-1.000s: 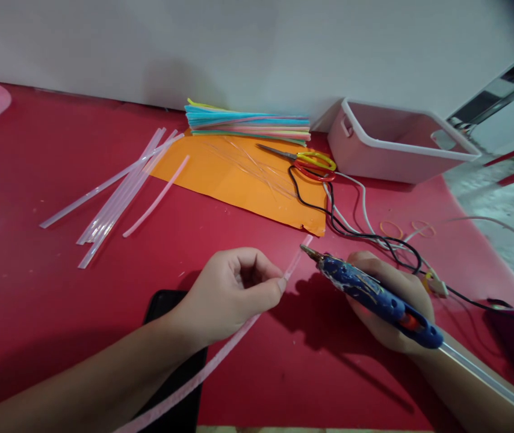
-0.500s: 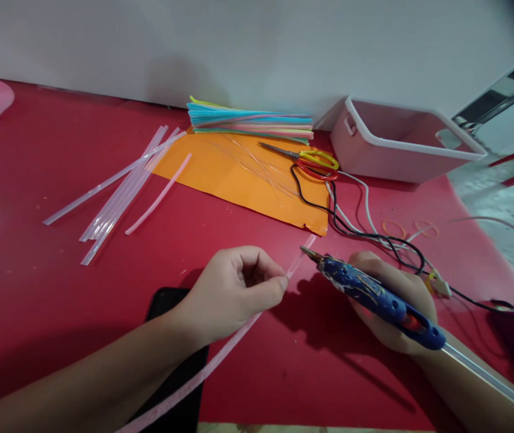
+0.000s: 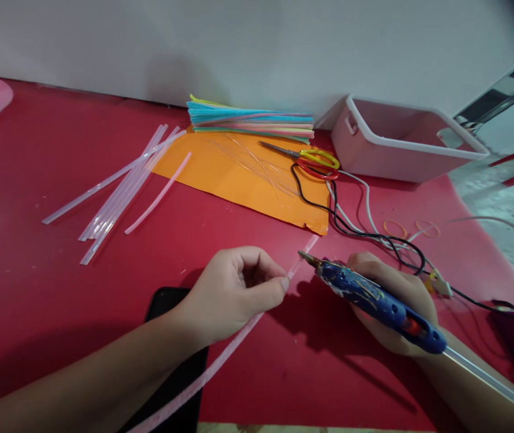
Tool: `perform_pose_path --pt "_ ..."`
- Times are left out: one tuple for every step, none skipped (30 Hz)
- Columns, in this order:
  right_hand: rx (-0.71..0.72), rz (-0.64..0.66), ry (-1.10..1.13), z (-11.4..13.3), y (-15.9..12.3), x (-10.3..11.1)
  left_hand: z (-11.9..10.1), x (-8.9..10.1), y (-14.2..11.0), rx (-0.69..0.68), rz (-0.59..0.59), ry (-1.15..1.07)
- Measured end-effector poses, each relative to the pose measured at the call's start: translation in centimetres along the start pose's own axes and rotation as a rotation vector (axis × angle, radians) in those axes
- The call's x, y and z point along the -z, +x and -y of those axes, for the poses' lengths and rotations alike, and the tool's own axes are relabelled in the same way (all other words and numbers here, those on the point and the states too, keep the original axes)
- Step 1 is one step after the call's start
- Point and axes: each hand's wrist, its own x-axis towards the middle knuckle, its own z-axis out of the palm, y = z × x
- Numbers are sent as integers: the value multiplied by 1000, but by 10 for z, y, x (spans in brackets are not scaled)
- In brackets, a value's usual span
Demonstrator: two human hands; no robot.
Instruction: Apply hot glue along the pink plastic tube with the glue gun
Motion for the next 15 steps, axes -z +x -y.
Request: perform_pose_path --pt "1 2 3 0 0 0 0 0 0 -2 3 -2" --pt "6 2 5 -1 1 0 0 0 0 -4 5 -4" --pt "18 2 9 -1 1 0 -1 0 0 -5 5 -3" --pt "30 2 14 -2 2 0 -1 0 0 -8 6 -1" --pt "40 3 18 -2 2 0 -1 0 0 -9 4 2" --pt "49 4 22 -2 3 0 0 0 0 -8 2 6" --pt "56 4 27 -2 3 0 0 0 0 -9 1 12" --pt "58 4 33 -2 3 0 0 0 0 -10 1 17" --pt "56 6 42 -1 3 1 1 0 0 -11 -1 21" --pt "54 4 53 -1 3 1 1 0 0 -14 0 23" --pt "53 2 65 -1 3 1 1 0 0 -16 0 22" --pt "50 -1 74 -1 3 1 1 0 -1 -18 1 19" --pt "50 0 82 -1 3 1 2 -1 -1 -20 3 12" --pt "49 4 85 -1 3 1 2 -1 -1 -21 6 5" --pt "50 9 87 0 3 2 2 -1 -1 -23 8 -1"
